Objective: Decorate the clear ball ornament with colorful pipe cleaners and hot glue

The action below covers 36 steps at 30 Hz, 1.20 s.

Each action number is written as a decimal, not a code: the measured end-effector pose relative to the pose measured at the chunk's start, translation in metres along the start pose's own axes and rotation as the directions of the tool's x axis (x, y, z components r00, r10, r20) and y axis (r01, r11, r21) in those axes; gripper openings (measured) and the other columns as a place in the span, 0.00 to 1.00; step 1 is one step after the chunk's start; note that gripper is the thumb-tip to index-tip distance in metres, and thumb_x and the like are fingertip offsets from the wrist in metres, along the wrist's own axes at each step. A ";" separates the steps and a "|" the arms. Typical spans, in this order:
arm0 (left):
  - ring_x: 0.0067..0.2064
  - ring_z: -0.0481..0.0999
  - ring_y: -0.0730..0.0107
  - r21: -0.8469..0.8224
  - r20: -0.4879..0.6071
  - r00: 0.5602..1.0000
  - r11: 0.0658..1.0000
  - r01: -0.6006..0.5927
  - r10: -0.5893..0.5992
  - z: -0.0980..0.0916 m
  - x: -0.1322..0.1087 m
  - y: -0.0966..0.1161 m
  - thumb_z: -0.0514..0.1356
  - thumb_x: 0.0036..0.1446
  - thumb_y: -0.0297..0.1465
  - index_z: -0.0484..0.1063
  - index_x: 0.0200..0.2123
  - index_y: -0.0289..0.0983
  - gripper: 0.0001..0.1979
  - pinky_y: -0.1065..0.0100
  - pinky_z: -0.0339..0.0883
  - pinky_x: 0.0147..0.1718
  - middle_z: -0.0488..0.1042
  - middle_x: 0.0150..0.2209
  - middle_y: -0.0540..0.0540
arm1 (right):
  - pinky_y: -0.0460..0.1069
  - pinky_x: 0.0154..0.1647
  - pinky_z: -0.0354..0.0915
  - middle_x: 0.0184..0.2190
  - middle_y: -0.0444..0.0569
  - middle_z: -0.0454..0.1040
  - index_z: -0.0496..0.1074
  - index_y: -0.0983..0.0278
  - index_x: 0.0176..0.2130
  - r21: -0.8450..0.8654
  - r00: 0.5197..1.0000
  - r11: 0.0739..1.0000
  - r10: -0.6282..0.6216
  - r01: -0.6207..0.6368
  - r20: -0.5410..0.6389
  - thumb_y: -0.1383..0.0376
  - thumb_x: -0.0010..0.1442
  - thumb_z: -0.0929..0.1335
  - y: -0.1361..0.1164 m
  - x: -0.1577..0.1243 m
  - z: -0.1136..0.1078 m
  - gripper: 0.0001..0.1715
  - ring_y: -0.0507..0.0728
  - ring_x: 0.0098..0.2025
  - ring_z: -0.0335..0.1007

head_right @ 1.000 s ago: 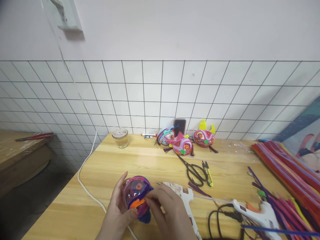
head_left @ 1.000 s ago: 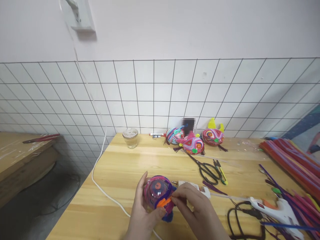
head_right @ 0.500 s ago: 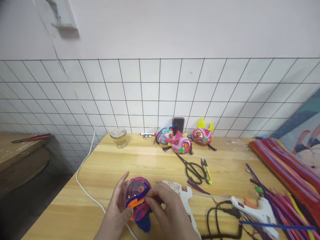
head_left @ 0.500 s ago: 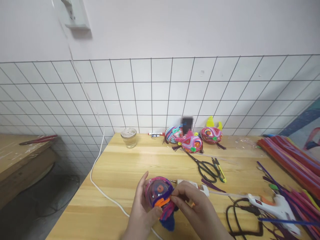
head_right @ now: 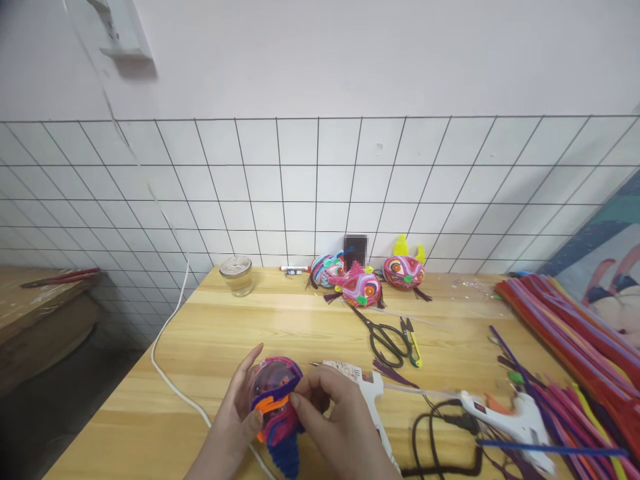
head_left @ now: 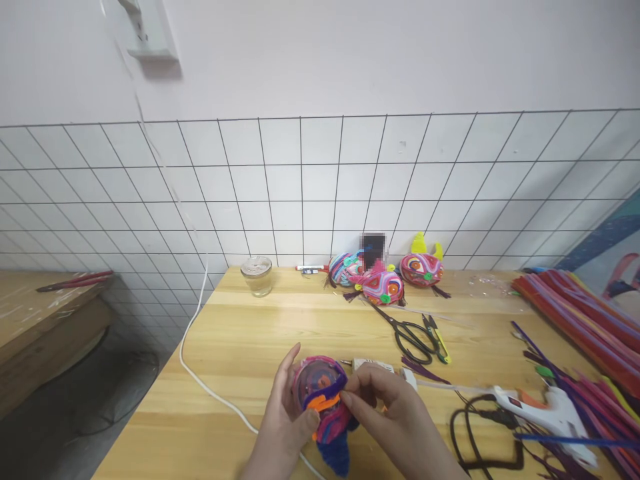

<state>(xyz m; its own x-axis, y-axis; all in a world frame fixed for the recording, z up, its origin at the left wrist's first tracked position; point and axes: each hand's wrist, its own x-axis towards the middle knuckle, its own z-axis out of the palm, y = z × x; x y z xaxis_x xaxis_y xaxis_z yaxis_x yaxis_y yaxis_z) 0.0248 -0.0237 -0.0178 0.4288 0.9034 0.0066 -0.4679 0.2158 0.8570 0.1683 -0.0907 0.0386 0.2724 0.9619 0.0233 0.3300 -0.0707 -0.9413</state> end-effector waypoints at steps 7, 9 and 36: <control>0.48 0.75 0.50 0.008 0.014 1.000 1.000 0.004 -0.004 0.001 0.000 0.001 0.71 0.35 0.46 0.58 0.58 0.41 0.47 0.60 0.67 0.47 0.76 0.46 0.38 | 0.48 0.28 0.63 0.21 0.44 0.69 0.69 0.63 0.24 0.077 0.999 0.997 0.016 -0.018 0.032 0.63 0.52 0.67 0.001 0.002 -0.001 0.08 0.53 0.25 0.65; 0.48 0.75 0.51 0.000 0.022 1.000 1.000 -0.002 0.002 0.000 0.001 0.000 0.72 0.34 0.46 0.58 0.57 0.41 0.47 0.60 0.67 0.46 0.76 0.45 0.38 | 0.48 0.28 0.64 0.21 0.44 0.70 0.70 0.63 0.25 0.124 0.998 0.991 0.033 -0.039 0.050 0.63 0.52 0.68 0.001 0.003 -0.001 0.08 0.53 0.25 0.66; 0.53 0.72 0.50 -0.005 0.168 0.980 0.994 0.113 -0.111 -0.015 0.004 -0.008 0.68 0.40 0.48 0.56 0.62 0.43 0.47 0.57 0.64 0.51 0.74 0.51 0.35 | 0.43 0.20 0.55 0.15 0.37 0.66 0.68 0.65 0.23 0.428 0.960 0.864 0.198 -0.266 0.197 0.49 0.38 0.77 0.022 0.009 -0.005 0.26 0.47 0.17 0.58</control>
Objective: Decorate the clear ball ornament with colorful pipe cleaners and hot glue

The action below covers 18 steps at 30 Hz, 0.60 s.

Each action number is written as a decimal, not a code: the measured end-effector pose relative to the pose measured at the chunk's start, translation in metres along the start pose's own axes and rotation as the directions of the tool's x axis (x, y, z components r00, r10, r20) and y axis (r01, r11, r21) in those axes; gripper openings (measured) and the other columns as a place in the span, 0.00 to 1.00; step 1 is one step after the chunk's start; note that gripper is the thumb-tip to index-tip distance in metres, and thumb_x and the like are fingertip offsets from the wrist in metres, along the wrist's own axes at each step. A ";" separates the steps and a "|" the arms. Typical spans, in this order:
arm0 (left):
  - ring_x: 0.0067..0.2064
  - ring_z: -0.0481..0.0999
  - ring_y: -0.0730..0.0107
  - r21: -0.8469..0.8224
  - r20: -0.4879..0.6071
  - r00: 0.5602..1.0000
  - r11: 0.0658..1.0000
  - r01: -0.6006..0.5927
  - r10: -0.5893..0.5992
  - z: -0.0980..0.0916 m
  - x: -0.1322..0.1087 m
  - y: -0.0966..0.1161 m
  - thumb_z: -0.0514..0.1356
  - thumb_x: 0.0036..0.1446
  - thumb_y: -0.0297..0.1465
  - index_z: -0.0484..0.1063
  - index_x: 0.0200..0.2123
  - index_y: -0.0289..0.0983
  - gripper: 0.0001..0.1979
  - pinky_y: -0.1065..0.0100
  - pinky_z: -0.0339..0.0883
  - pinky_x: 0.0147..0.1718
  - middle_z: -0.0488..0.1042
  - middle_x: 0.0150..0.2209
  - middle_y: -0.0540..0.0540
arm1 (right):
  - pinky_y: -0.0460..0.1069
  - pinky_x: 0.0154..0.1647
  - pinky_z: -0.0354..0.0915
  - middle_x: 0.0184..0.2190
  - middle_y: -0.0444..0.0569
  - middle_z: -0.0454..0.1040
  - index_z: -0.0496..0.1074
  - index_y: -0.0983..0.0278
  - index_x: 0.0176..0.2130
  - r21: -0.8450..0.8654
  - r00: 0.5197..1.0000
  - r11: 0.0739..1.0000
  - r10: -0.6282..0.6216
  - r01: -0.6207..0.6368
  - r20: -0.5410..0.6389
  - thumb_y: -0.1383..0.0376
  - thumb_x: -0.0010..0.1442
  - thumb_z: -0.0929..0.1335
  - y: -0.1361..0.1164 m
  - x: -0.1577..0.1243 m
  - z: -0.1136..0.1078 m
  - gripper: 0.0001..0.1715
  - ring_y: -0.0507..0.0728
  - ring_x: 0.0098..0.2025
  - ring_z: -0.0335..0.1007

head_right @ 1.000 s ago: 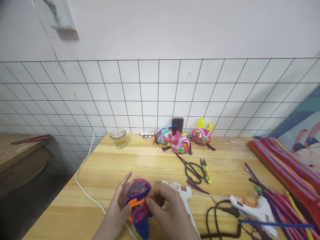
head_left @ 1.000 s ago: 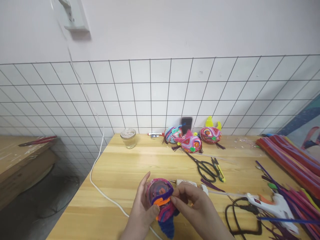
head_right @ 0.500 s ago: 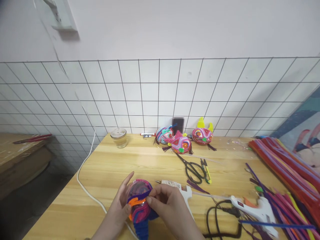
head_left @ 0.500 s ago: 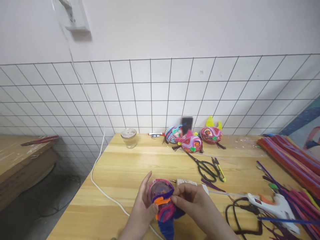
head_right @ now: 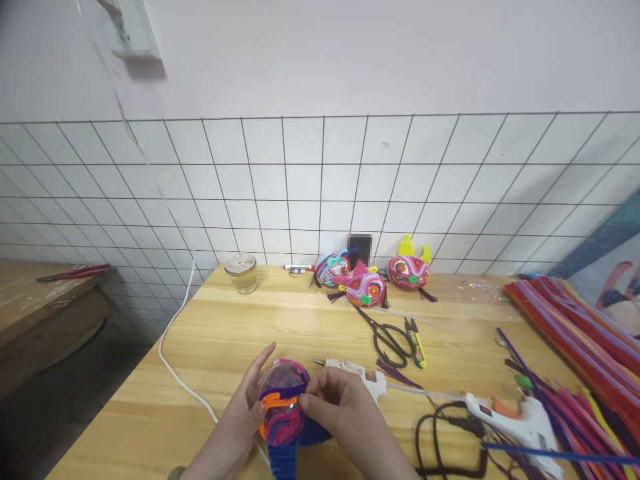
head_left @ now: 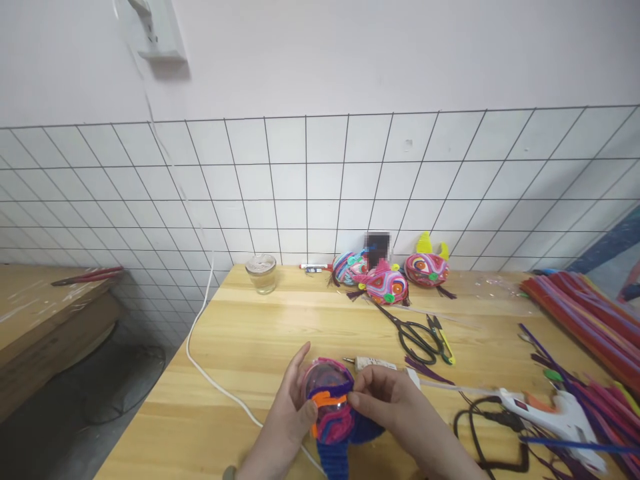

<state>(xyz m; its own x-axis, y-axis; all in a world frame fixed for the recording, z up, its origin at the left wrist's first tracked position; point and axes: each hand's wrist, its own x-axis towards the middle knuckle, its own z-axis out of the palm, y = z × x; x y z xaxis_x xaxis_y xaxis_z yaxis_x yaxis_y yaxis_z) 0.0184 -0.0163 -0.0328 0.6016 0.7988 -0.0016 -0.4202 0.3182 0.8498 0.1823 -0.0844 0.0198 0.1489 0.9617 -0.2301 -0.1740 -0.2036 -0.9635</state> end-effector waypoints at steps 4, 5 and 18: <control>0.51 0.73 0.49 -0.003 0.022 0.999 1.000 -0.028 0.028 0.000 0.000 -0.002 0.66 0.38 0.51 0.57 0.61 0.43 0.47 0.55 0.64 0.51 0.75 0.50 0.36 | 0.43 0.21 0.52 0.17 0.36 0.65 0.65 0.64 0.23 -0.010 1.000 1.000 -0.009 0.009 -0.009 0.47 0.37 0.77 -0.002 0.001 0.001 0.29 0.46 0.18 0.56; 0.51 0.73 0.50 0.002 0.018 0.999 1.000 -0.030 0.029 0.000 0.000 -0.003 0.65 0.38 0.52 0.57 0.61 0.43 0.47 0.55 0.64 0.51 0.75 0.50 0.36 | 0.43 0.22 0.52 0.18 0.37 0.65 0.65 0.64 0.24 -0.013 1.000 1.000 -0.016 0.015 -0.010 0.47 0.37 0.77 -0.002 0.001 0.001 0.29 0.46 0.19 0.57; 0.52 0.73 0.52 0.124 -0.133 0.990 0.990 0.062 -0.045 0.002 -0.003 0.001 0.53 0.52 0.54 0.53 0.64 0.37 0.41 0.55 0.65 0.52 0.74 0.52 0.35 | 0.54 0.49 0.66 0.44 0.51 0.79 0.73 0.60 0.47 0.172 0.995 0.980 0.091 -0.098 0.047 0.54 0.44 0.77 0.018 -0.001 -0.004 0.32 0.62 0.47 0.74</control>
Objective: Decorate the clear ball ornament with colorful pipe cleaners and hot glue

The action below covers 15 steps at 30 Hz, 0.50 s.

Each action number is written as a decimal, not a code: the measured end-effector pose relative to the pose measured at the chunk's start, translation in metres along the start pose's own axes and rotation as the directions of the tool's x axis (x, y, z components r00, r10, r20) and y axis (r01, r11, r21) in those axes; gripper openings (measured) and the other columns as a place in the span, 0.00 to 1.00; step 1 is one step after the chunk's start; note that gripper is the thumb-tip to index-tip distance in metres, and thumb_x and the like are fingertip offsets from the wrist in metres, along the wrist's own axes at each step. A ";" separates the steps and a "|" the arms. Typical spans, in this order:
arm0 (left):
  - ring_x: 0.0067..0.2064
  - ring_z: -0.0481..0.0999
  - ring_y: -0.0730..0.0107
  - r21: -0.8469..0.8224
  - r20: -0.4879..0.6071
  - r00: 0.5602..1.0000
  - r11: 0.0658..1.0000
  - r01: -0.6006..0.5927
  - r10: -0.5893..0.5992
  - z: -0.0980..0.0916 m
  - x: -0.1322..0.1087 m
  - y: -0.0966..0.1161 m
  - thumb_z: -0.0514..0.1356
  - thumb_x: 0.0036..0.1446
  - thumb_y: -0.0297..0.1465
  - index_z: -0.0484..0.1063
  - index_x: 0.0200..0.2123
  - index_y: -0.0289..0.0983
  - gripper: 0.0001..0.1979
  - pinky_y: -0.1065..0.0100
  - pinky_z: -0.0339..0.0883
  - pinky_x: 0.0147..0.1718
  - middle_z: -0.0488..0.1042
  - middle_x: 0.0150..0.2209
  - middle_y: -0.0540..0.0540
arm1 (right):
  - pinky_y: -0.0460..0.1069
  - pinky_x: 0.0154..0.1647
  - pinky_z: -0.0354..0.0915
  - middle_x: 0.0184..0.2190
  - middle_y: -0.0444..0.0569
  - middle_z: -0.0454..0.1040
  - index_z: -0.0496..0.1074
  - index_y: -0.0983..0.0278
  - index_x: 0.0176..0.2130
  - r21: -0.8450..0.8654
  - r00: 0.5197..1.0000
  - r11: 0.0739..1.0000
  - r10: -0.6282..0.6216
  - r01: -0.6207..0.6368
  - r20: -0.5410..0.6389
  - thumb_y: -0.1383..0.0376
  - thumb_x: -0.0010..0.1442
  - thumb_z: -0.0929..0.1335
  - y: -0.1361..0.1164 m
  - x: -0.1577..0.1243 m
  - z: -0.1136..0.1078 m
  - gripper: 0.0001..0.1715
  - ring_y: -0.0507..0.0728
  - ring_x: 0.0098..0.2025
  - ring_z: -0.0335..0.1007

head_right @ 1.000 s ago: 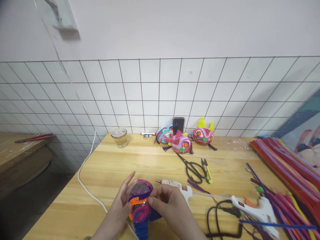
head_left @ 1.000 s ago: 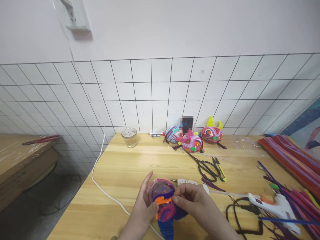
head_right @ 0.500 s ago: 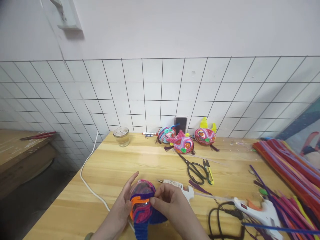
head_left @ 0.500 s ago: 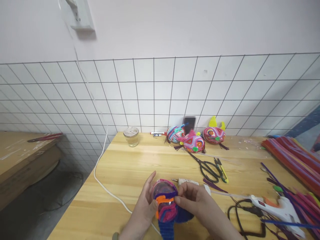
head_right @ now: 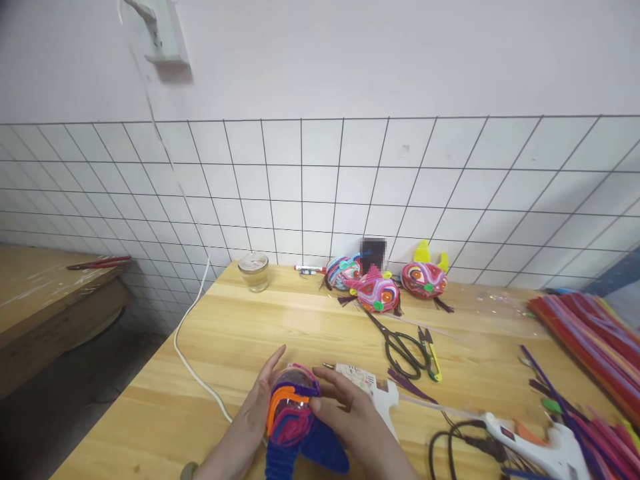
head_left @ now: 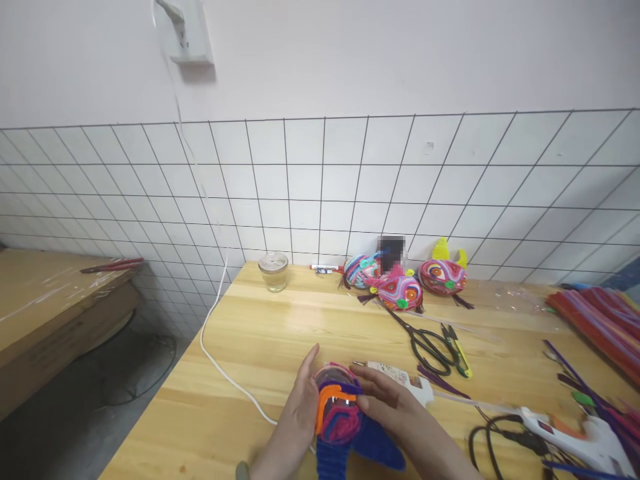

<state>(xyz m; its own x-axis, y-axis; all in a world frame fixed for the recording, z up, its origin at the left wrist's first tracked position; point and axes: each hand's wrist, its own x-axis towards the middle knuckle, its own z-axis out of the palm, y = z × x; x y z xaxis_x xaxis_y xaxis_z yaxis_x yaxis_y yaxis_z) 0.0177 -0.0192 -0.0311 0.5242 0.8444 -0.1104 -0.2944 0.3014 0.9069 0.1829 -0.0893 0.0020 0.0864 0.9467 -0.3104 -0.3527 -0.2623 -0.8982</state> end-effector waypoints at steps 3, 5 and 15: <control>0.56 0.71 0.54 0.055 -0.052 0.998 0.998 0.041 -0.039 0.005 -0.004 0.008 0.50 0.55 0.53 0.54 0.64 0.35 0.40 0.57 0.62 0.54 0.73 0.55 0.35 | 0.55 0.51 0.65 0.44 0.51 0.80 0.76 0.60 0.46 0.098 0.998 0.995 0.001 -0.007 0.055 0.56 0.46 0.77 -0.001 -0.002 0.006 0.27 0.62 0.49 0.74; 0.60 0.65 0.54 0.098 -0.086 0.995 0.993 0.064 -0.055 0.006 -0.006 0.013 0.50 0.56 0.52 0.55 0.63 0.36 0.38 0.56 0.58 0.58 0.68 0.59 0.35 | 0.55 0.50 0.66 0.42 0.51 0.81 0.77 0.60 0.46 0.127 0.997 0.992 -0.011 0.001 0.078 0.57 0.46 0.77 -0.001 -0.002 0.010 0.26 0.63 0.48 0.75; 0.63 0.60 0.56 0.092 0.025 0.991 0.987 0.131 -0.134 0.009 -0.009 0.024 0.55 0.58 0.46 0.52 0.64 0.36 0.36 0.56 0.56 0.60 0.61 0.64 0.38 | 0.55 0.49 0.67 0.37 0.48 0.82 0.79 0.58 0.42 0.106 0.999 0.994 0.029 -0.031 0.015 0.55 0.44 0.77 0.002 -0.004 0.005 0.25 0.62 0.42 0.77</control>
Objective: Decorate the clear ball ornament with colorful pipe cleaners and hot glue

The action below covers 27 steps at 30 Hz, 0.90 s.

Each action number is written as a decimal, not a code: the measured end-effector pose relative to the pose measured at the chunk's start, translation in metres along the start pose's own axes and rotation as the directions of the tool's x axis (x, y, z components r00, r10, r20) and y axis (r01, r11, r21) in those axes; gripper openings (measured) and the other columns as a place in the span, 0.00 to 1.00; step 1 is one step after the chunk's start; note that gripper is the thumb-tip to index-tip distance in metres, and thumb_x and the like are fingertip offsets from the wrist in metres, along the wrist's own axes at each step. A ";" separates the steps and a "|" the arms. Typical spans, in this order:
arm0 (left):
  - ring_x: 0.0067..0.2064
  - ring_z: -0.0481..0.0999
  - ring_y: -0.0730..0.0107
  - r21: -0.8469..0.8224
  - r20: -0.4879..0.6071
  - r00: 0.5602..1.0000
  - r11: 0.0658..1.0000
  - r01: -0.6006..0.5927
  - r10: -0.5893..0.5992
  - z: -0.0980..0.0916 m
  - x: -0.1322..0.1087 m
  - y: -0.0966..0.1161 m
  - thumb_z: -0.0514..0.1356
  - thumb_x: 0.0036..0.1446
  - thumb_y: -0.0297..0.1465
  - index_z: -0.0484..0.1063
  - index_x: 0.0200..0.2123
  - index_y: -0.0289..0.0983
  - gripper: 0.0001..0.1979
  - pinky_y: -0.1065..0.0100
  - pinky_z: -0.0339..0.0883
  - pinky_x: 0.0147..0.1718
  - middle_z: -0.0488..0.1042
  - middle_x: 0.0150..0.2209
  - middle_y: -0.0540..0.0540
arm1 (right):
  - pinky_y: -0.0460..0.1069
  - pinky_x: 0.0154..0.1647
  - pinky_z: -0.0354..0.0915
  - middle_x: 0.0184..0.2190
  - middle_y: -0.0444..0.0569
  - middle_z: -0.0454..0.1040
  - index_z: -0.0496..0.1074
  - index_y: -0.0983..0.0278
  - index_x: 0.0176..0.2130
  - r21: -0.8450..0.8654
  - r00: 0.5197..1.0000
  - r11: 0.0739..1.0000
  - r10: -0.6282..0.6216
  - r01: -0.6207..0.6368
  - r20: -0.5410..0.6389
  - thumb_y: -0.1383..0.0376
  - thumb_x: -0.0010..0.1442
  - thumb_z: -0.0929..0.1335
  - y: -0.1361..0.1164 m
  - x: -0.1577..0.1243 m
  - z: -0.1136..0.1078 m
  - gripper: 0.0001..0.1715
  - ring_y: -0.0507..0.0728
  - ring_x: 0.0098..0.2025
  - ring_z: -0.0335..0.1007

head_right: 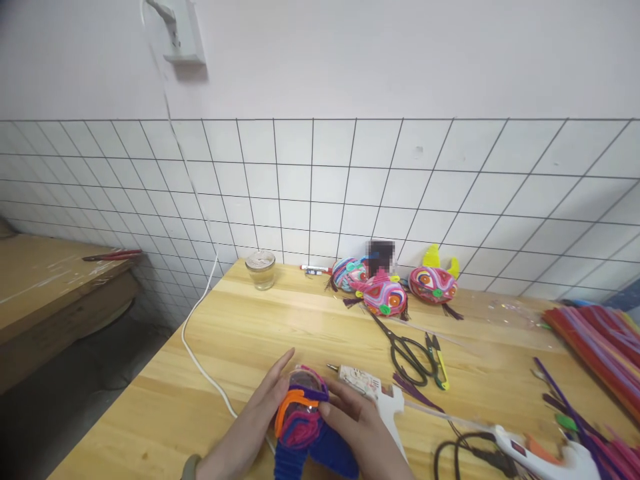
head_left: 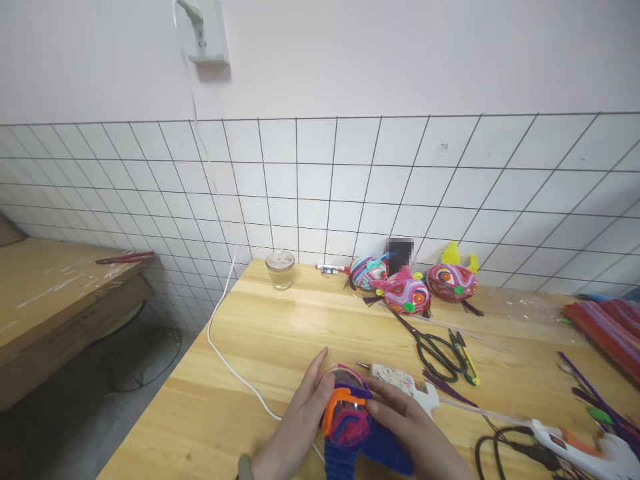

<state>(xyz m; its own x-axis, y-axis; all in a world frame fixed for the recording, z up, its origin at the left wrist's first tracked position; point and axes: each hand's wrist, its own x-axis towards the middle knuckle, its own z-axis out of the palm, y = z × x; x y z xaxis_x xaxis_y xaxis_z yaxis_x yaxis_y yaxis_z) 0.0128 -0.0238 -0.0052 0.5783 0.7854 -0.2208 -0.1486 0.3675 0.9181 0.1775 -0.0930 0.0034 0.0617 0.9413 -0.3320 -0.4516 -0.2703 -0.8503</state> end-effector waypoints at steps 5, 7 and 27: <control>0.62 0.62 0.56 -0.059 0.039 0.999 0.998 0.018 -0.016 -0.001 0.003 -0.002 0.57 0.58 0.44 0.46 0.66 0.33 0.39 0.57 0.57 0.59 0.62 0.63 0.36 | 0.54 0.49 0.67 0.41 0.50 0.81 0.79 0.59 0.43 -0.060 1.000 0.998 -0.013 0.012 -0.014 0.53 0.44 0.77 -0.002 -0.002 0.003 0.26 0.64 0.48 0.75; 0.63 0.61 0.56 -0.069 0.061 0.998 0.997 0.025 -0.021 -0.003 0.004 -0.004 0.56 0.58 0.43 0.46 0.66 0.34 0.38 0.56 0.56 0.60 0.61 0.64 0.37 | 0.53 0.48 0.68 0.39 0.50 0.82 0.80 0.59 0.41 -0.046 0.998 0.999 0.009 -0.012 -0.068 0.53 0.42 0.78 -0.002 -0.003 0.004 0.26 0.64 0.46 0.76; 0.63 0.60 0.51 -0.192 0.194 0.977 0.973 0.127 -0.090 -0.013 0.013 -0.018 0.53 0.58 0.47 0.45 0.66 0.40 0.37 0.50 0.60 0.54 0.54 0.67 0.38 | 0.52 0.42 0.68 0.35 0.50 0.83 0.80 0.62 0.38 -0.018 0.992 0.999 0.045 -0.047 -0.115 0.52 0.40 0.78 0.006 0.002 -0.008 0.26 0.63 0.39 0.78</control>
<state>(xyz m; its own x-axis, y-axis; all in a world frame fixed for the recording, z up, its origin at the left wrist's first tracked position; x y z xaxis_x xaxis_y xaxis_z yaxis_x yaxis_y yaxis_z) 0.0125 -0.0132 -0.0291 0.7340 0.6376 -0.2340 -0.2249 0.5533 0.8021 0.1823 -0.0945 -0.0060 0.1438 0.8986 -0.4146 -0.4376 -0.3181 -0.8410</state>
